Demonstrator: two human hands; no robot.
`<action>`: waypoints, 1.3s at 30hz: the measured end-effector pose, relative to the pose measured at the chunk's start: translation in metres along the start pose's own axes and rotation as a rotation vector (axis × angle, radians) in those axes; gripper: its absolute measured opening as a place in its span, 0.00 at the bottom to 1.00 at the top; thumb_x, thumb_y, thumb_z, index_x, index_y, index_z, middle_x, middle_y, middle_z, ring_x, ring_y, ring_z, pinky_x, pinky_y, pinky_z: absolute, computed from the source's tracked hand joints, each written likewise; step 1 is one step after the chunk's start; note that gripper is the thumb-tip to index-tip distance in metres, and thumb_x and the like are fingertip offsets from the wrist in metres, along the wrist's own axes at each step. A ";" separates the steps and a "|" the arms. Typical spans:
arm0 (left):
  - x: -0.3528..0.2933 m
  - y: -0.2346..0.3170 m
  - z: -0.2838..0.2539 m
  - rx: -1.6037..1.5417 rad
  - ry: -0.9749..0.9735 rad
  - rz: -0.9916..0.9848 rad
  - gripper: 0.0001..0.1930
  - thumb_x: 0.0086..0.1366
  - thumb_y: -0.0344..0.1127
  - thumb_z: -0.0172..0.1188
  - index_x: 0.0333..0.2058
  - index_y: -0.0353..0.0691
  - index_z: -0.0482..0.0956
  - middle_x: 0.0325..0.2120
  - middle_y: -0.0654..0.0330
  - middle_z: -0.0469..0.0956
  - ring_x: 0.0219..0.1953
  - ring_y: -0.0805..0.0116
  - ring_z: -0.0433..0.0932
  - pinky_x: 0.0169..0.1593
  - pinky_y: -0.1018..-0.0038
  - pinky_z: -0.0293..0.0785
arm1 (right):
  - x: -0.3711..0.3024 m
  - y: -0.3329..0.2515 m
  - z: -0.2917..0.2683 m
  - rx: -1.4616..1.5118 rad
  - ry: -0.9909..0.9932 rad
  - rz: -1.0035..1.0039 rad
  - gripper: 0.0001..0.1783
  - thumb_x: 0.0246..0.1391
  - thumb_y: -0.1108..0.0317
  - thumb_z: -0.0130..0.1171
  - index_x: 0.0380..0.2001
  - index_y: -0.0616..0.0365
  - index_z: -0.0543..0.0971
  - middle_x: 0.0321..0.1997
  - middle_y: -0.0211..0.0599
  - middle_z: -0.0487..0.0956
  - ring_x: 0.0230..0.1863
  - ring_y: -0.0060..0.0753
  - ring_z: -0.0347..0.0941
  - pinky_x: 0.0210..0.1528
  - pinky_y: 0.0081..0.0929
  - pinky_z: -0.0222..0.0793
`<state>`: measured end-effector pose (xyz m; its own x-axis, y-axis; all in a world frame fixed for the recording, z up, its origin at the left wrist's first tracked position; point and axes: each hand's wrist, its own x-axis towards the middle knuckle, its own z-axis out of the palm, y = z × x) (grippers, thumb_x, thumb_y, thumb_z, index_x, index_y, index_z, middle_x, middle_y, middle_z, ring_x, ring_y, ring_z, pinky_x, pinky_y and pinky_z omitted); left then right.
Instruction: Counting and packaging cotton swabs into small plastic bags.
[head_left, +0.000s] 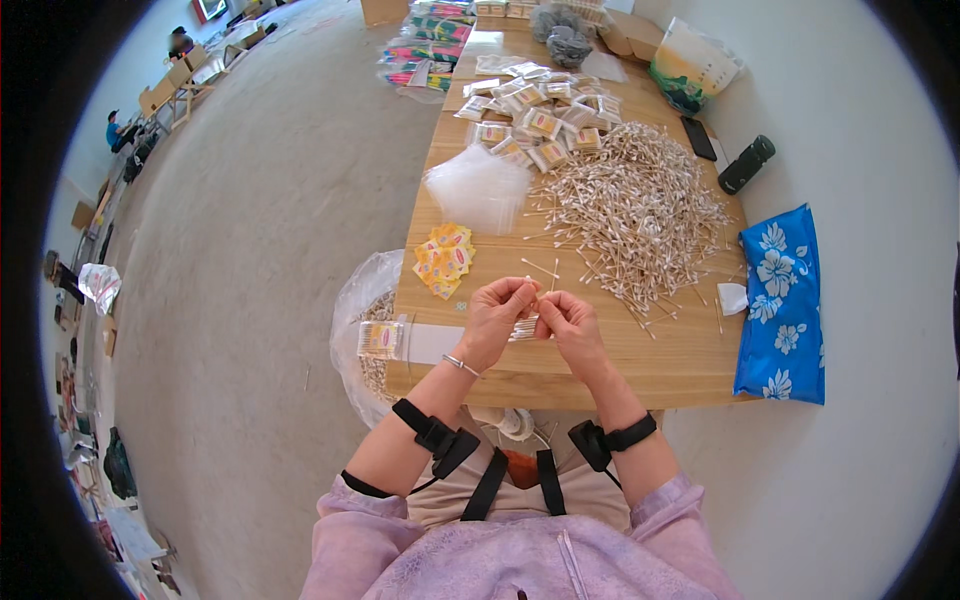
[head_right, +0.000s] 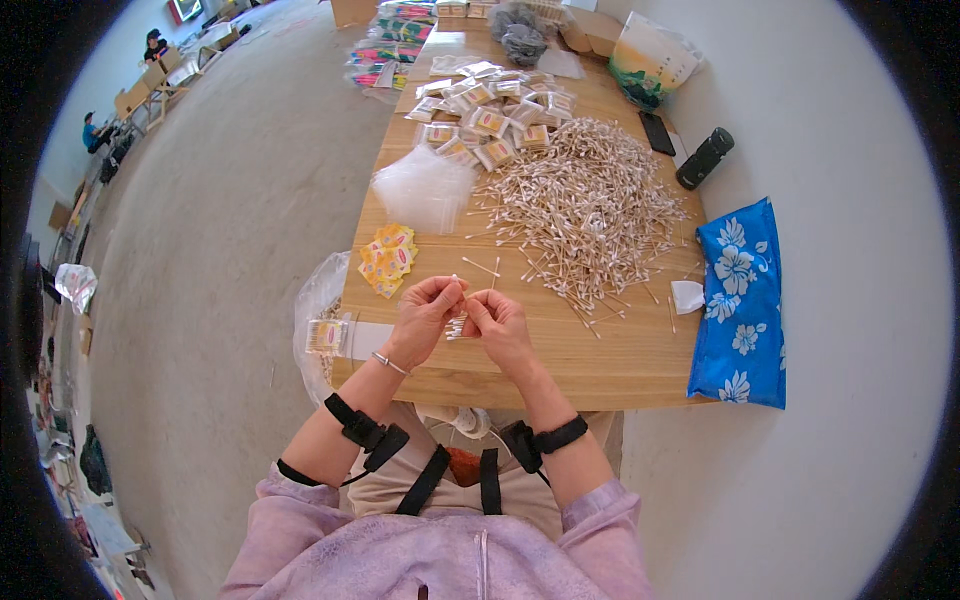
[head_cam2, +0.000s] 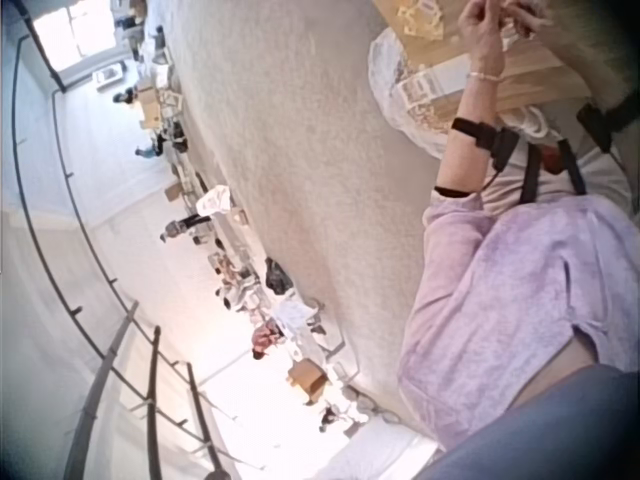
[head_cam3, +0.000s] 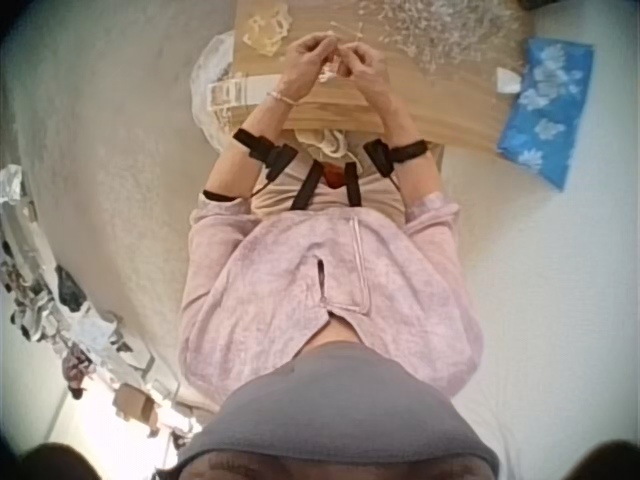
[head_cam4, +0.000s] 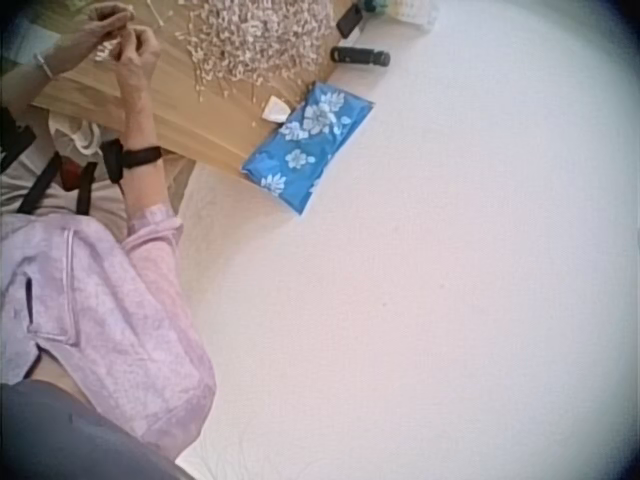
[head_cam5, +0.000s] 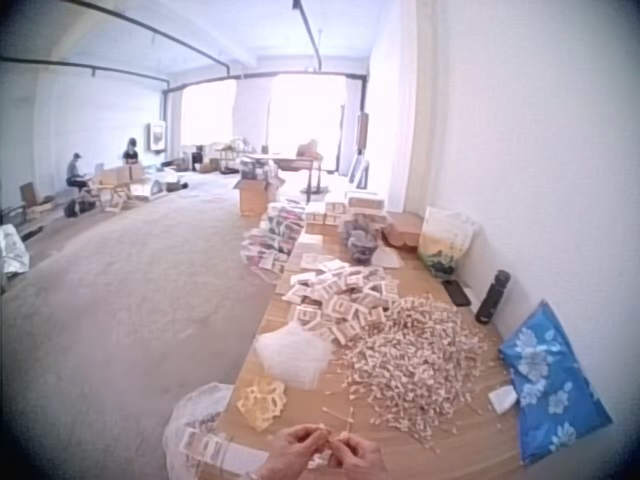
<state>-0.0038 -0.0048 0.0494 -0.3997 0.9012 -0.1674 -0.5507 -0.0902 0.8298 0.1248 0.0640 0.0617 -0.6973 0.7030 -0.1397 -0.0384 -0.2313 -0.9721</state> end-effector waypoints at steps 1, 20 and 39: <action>-0.002 0.003 0.001 0.042 -0.019 0.033 0.06 0.66 0.32 0.57 0.36 0.35 0.78 0.24 0.67 0.74 0.25 0.82 0.69 0.30 0.84 0.68 | -0.001 0.000 0.000 0.007 -0.030 -0.012 0.08 0.62 0.68 0.51 0.32 0.59 0.76 0.21 0.25 0.74 0.22 0.14 0.67 0.25 0.14 0.64; -0.265 0.035 -0.292 1.101 0.638 -0.425 0.05 0.53 0.29 0.62 0.22 0.39 0.74 0.15 0.68 0.68 0.19 0.76 0.69 0.27 0.79 0.67 | 0.025 0.010 -0.073 -0.338 0.328 -0.031 0.07 0.57 0.66 0.57 0.34 0.59 0.78 0.26 0.32 0.78 0.30 0.24 0.73 0.35 0.21 0.69; -0.084 0.018 -0.071 1.242 0.018 0.304 0.33 0.53 0.29 0.66 0.57 0.36 0.64 0.54 0.48 0.68 0.58 0.53 0.66 0.60 0.65 0.62 | 0.040 0.047 -0.044 -1.335 0.098 -0.387 0.04 0.47 0.69 0.59 0.29 0.48 0.81 0.35 0.32 0.75 0.45 0.40 0.67 0.50 0.34 0.65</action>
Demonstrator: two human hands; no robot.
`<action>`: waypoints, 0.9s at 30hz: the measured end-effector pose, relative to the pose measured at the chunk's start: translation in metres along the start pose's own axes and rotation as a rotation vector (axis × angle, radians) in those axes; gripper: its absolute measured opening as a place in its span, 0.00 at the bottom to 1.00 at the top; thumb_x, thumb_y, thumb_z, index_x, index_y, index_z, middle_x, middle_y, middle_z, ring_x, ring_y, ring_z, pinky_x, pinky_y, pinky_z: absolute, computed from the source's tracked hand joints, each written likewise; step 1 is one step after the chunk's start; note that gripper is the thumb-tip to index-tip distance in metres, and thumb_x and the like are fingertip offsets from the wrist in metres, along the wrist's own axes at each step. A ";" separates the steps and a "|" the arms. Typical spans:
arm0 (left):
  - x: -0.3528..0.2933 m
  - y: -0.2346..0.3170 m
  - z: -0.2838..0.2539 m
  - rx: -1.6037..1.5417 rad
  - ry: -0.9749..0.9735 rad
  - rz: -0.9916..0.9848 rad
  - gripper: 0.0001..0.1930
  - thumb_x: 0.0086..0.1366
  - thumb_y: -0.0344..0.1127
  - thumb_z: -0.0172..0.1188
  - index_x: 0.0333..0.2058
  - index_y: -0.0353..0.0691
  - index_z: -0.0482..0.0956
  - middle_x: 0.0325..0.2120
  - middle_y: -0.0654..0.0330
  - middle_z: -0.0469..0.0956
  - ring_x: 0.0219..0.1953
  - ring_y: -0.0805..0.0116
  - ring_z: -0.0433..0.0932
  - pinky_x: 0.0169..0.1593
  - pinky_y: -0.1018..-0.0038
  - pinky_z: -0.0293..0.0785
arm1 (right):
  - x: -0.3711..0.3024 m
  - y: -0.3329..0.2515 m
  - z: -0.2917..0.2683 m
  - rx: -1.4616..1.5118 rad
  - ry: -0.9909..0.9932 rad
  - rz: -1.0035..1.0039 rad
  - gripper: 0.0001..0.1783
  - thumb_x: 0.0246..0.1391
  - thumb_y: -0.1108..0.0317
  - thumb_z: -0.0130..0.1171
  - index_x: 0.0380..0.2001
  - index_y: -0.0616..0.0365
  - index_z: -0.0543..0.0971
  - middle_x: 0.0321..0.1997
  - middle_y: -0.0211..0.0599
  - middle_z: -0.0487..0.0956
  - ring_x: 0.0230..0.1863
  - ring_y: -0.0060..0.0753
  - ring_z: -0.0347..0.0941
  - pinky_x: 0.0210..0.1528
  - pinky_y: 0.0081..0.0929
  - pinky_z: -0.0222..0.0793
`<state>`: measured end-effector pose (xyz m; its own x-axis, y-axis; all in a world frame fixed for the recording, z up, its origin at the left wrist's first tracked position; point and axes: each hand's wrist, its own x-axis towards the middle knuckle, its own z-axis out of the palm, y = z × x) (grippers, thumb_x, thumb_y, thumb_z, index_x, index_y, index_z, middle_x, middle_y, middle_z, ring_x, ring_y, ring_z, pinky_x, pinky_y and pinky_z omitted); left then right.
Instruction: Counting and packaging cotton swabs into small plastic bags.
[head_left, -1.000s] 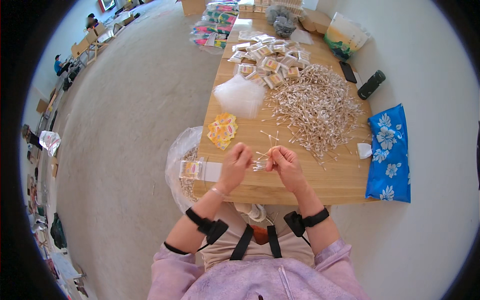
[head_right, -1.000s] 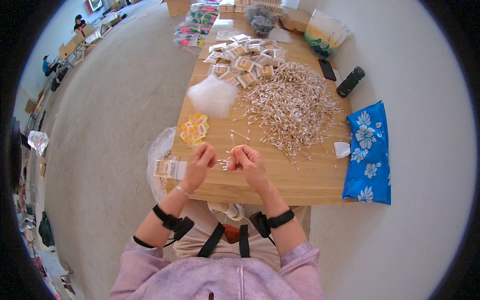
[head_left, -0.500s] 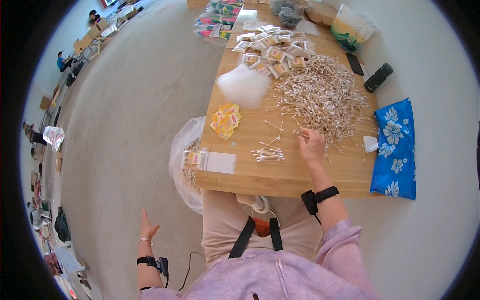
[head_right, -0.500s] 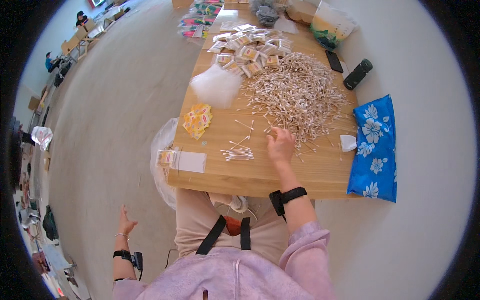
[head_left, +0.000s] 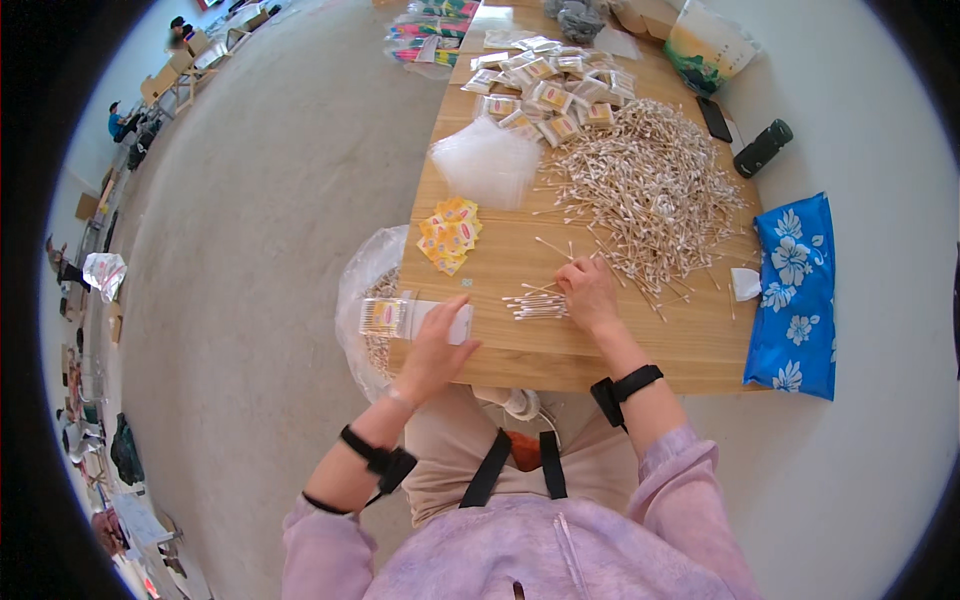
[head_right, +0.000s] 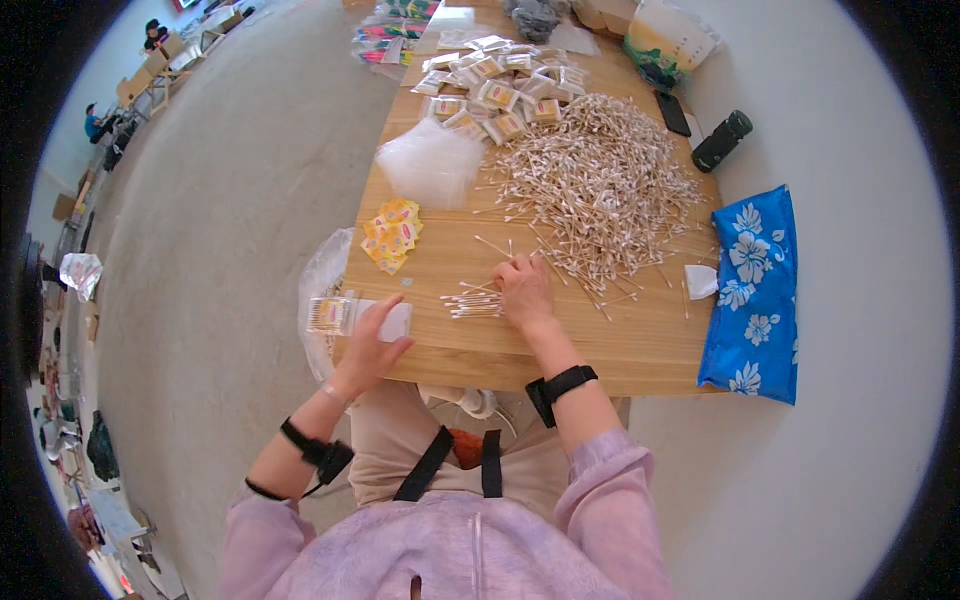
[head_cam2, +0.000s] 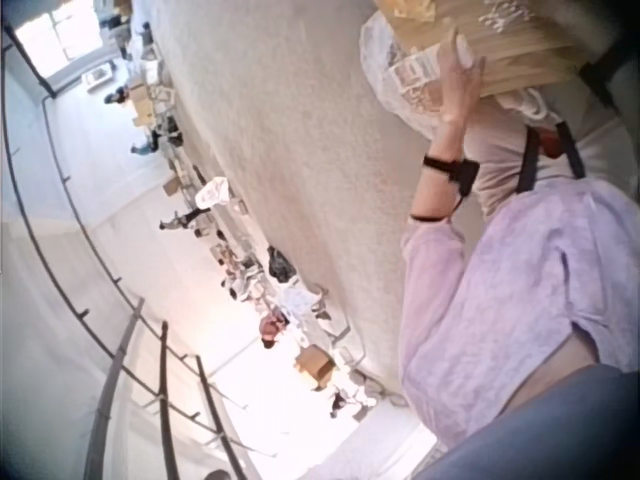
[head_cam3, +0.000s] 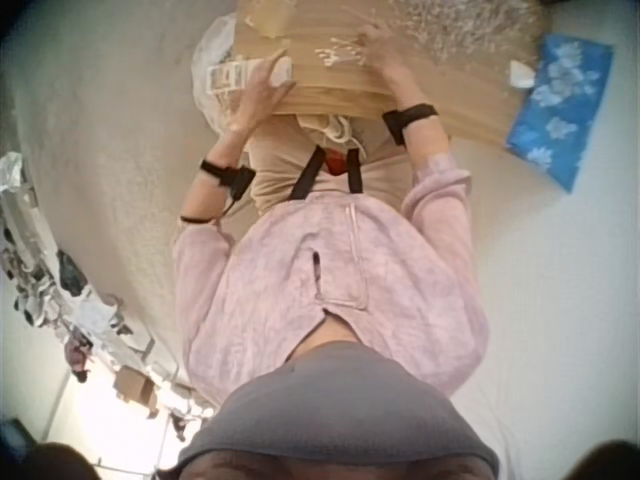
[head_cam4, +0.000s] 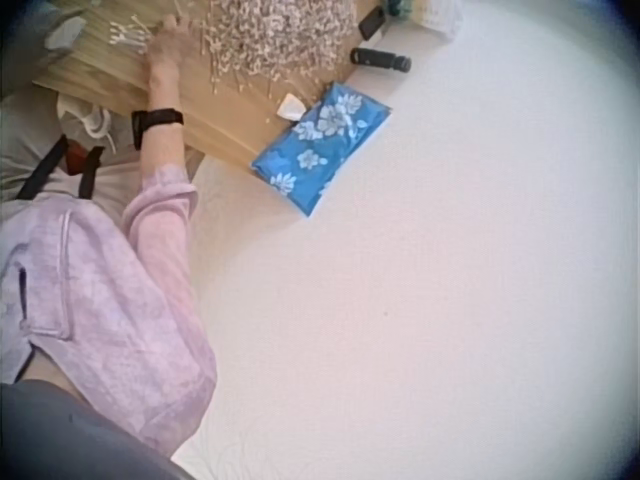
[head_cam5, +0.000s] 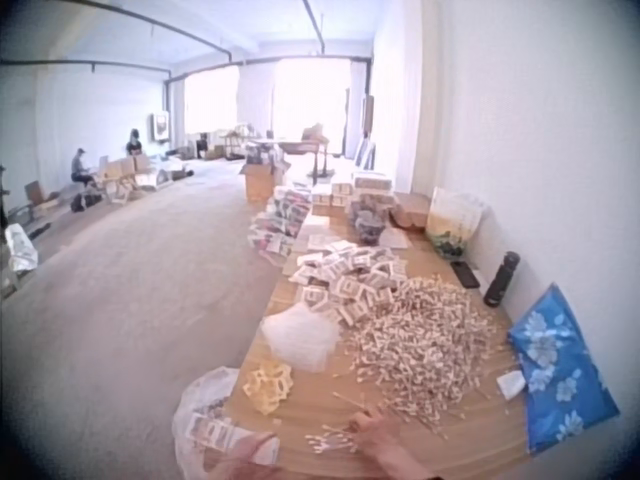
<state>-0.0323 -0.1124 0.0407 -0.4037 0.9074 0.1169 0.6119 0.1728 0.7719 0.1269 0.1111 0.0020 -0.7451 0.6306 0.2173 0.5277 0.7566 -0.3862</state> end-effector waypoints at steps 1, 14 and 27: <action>0.013 0.001 0.017 0.017 0.010 0.010 0.36 0.51 0.29 0.67 0.59 0.36 0.61 0.56 0.46 0.64 0.60 0.50 0.62 0.63 0.63 0.58 | -0.004 -0.003 -0.001 0.021 0.033 -0.008 0.03 0.48 0.70 0.59 0.27 0.49 0.80 0.33 0.32 0.75 0.43 0.40 0.67 0.48 0.35 0.65; 0.051 0.000 0.097 0.099 -0.001 0.243 0.36 0.49 0.30 0.69 0.56 0.35 0.63 0.55 0.47 0.63 0.62 0.47 0.58 0.64 0.61 0.57 | -0.035 -0.006 0.007 0.218 0.192 0.042 0.12 0.48 0.75 0.55 0.38 0.58 0.79 0.38 0.42 0.72 0.42 0.46 0.68 0.47 0.38 0.65; 0.042 0.000 0.105 -0.758 0.284 -0.167 0.23 0.63 0.24 0.51 0.58 0.32 0.62 0.57 0.53 0.66 0.59 0.64 0.64 0.62 0.71 0.59 | -0.055 -0.044 0.009 -0.137 -0.055 -0.098 0.39 0.53 0.53 0.55 0.62 0.64 0.59 0.68 0.51 0.55 0.70 0.53 0.45 0.70 0.46 0.41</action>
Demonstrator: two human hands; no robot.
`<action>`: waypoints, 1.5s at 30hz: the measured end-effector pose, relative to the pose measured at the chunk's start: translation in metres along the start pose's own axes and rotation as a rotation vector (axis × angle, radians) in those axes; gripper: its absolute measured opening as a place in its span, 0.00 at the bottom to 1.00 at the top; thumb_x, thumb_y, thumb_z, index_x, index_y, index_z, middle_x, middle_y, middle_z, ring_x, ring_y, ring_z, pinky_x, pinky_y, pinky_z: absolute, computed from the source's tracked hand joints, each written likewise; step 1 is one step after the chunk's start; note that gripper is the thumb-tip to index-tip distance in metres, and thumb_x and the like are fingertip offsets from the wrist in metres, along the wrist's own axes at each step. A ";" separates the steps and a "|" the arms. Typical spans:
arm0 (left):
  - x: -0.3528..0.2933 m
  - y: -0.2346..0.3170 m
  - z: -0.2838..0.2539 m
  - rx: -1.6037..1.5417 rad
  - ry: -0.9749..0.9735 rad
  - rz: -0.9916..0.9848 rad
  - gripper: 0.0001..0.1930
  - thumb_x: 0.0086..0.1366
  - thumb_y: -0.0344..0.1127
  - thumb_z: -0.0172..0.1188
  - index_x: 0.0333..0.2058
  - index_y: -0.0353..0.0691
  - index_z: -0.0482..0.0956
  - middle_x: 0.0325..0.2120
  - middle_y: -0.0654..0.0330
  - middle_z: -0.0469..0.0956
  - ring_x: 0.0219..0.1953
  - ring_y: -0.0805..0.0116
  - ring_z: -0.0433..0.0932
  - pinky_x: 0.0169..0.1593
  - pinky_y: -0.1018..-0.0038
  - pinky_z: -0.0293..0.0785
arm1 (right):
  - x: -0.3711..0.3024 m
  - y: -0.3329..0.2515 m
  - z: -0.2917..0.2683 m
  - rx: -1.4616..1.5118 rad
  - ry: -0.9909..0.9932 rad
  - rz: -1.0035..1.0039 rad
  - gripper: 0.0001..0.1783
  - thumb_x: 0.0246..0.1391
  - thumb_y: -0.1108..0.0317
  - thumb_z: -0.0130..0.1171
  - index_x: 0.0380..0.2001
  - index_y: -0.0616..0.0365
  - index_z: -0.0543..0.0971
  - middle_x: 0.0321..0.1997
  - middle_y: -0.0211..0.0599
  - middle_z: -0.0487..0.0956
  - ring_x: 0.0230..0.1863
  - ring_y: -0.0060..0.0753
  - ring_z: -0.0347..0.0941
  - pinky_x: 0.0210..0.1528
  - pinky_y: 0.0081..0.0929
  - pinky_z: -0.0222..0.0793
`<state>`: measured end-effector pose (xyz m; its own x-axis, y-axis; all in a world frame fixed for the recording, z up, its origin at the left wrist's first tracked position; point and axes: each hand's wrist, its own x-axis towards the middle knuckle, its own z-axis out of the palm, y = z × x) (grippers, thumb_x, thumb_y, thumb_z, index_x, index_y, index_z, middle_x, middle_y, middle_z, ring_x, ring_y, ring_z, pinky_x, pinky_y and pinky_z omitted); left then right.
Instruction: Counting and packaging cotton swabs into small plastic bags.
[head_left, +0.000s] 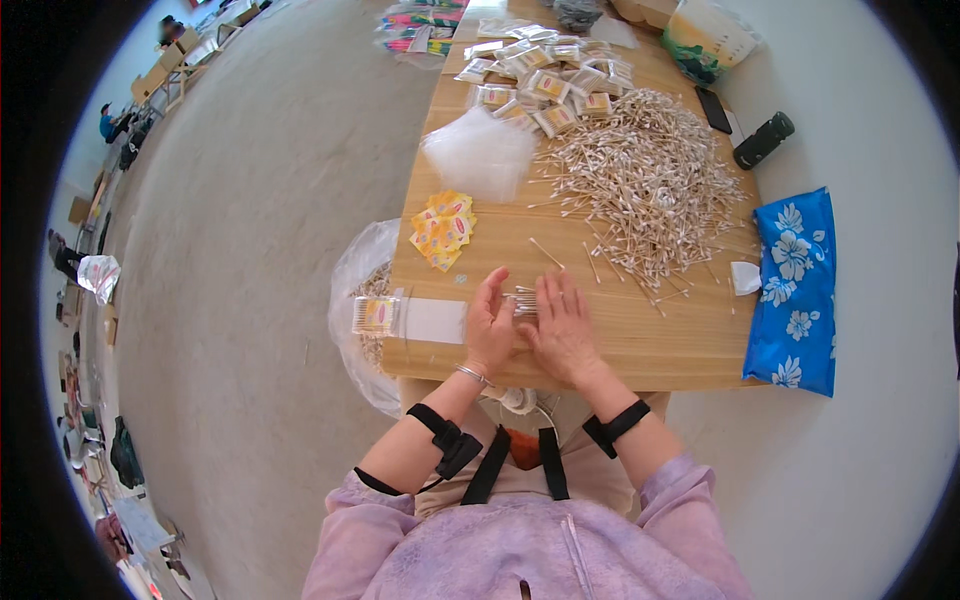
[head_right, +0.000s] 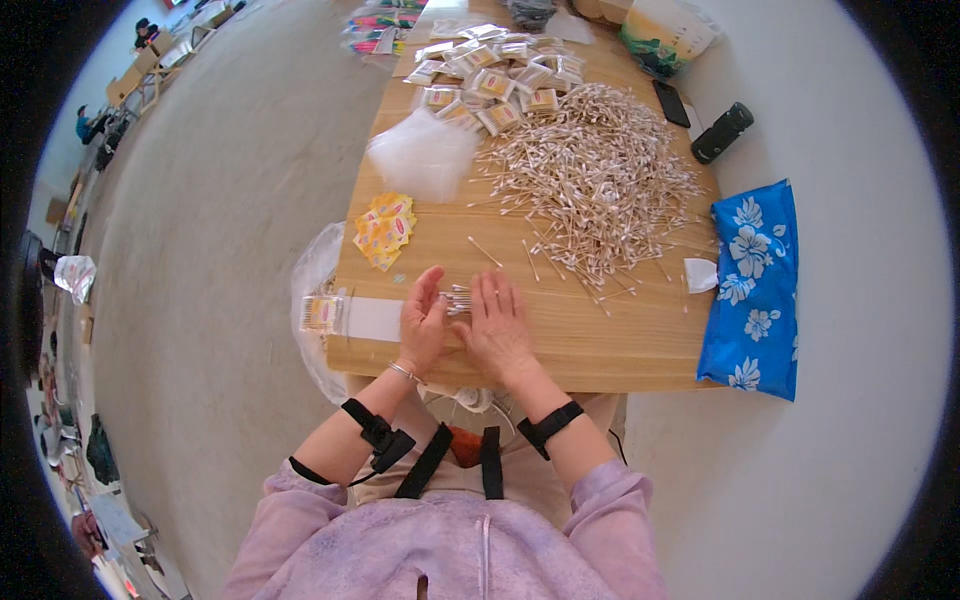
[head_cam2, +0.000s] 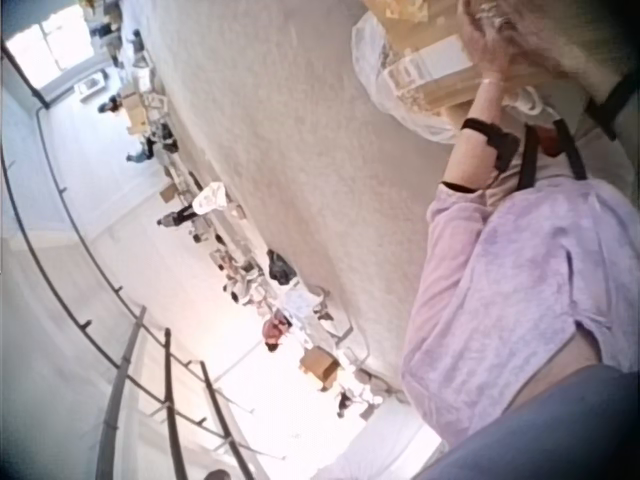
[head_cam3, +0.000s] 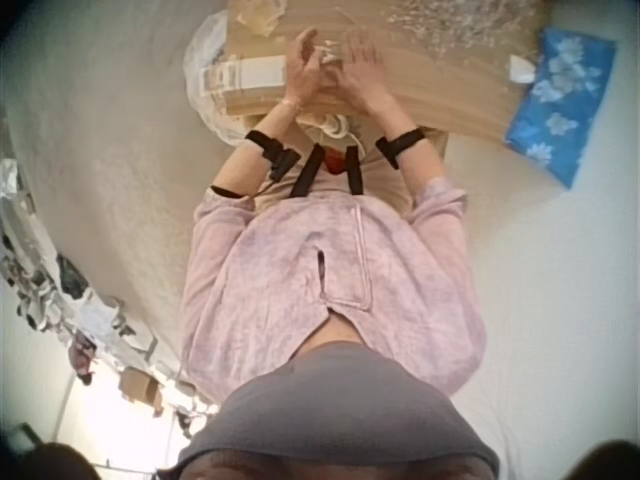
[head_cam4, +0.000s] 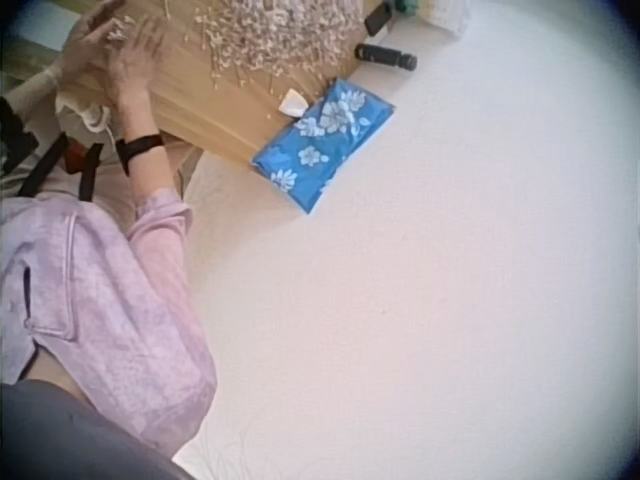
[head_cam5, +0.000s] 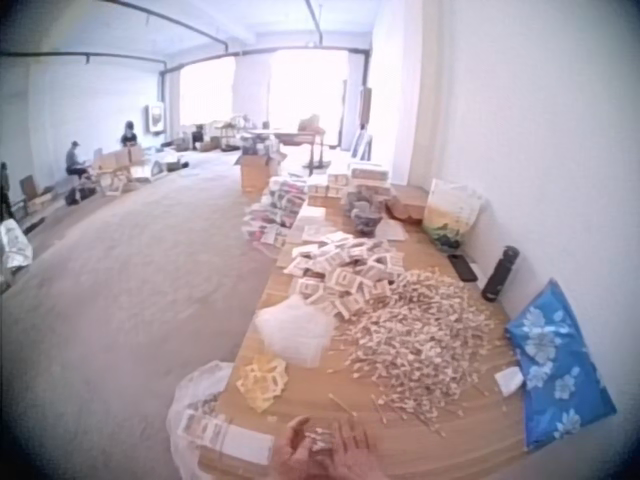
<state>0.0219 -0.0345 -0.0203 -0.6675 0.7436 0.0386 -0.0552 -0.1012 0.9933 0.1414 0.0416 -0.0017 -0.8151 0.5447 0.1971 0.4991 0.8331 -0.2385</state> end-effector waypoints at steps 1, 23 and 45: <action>0.000 0.002 0.001 -0.054 0.011 -0.040 0.22 0.65 0.24 0.48 0.58 0.32 0.63 0.58 0.53 0.66 0.60 0.65 0.64 0.63 0.72 0.58 | -0.008 -0.005 0.005 -0.018 -0.077 0.003 0.43 0.53 0.48 0.55 0.64 0.65 0.55 0.69 0.52 0.51 0.72 0.52 0.41 0.70 0.47 0.38; -0.004 0.007 0.001 -0.150 0.086 -0.080 0.19 0.70 0.30 0.42 0.57 0.31 0.65 0.56 0.54 0.68 0.60 0.67 0.64 0.63 0.73 0.58 | 0.007 0.000 0.000 -0.133 -0.227 -0.013 0.52 0.53 0.35 0.47 0.67 0.64 0.47 0.72 0.50 0.45 0.74 0.49 0.33 0.71 0.50 0.25; 0.013 0.001 -0.004 -0.180 0.114 -0.060 0.20 0.71 0.31 0.41 0.59 0.32 0.62 0.59 0.54 0.64 0.63 0.67 0.60 0.66 0.72 0.54 | 0.017 0.016 0.006 0.855 0.323 0.432 0.27 0.57 0.68 0.49 0.60 0.61 0.63 0.58 0.46 0.68 0.62 0.45 0.59 0.66 0.38 0.47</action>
<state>0.0099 -0.0278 -0.0195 -0.7381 0.6733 -0.0428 -0.2226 -0.1833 0.9575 0.1334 0.0637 -0.0078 -0.4326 0.8889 0.1507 0.2509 0.2793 -0.9269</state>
